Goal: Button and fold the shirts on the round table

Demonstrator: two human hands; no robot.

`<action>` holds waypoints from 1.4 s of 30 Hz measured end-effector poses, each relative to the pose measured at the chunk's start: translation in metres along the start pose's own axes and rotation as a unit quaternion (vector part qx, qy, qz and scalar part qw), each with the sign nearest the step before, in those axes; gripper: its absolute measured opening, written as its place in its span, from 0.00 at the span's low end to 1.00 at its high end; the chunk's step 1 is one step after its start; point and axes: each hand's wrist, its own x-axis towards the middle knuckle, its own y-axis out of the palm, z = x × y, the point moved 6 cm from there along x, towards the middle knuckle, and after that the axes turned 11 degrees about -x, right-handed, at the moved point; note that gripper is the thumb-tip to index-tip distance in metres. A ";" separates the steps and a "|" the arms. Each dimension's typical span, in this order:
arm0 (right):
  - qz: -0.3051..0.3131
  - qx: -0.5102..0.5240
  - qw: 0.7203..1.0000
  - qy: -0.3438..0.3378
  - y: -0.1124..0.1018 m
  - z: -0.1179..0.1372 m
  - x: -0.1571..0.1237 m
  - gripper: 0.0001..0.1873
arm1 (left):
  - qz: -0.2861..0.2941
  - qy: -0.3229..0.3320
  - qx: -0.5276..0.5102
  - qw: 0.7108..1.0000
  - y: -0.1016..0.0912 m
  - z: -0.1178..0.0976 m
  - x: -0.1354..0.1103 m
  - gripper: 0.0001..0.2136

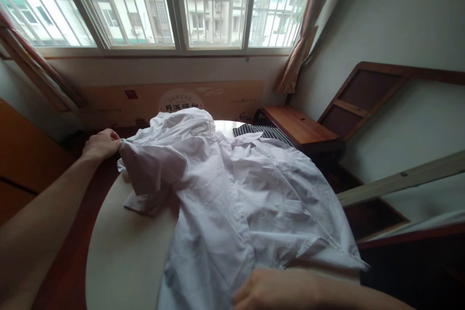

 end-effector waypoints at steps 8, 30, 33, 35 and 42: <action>-0.509 -0.142 0.749 0.399 -0.193 -0.163 -0.098 0.20 | -0.134 0.348 -0.005 0.928 0.022 -0.159 -0.080 0.14; -0.333 -0.035 0.747 0.575 -0.193 -0.216 -0.281 0.15 | 0.262 0.378 -0.078 0.884 0.236 -0.331 -0.124 0.11; -0.303 0.038 0.763 0.570 -0.189 -0.189 -0.284 0.15 | 0.219 0.316 -0.118 0.916 0.223 -0.327 -0.104 0.08; -0.297 0.091 0.777 0.548 -0.188 -0.166 -0.277 0.16 | 0.184 0.260 -0.156 0.935 0.214 -0.323 -0.087 0.11; -0.306 0.130 0.869 0.367 -0.195 -0.068 -0.176 0.20 | 0.207 0.145 -0.352 0.901 0.193 -0.320 -0.049 0.20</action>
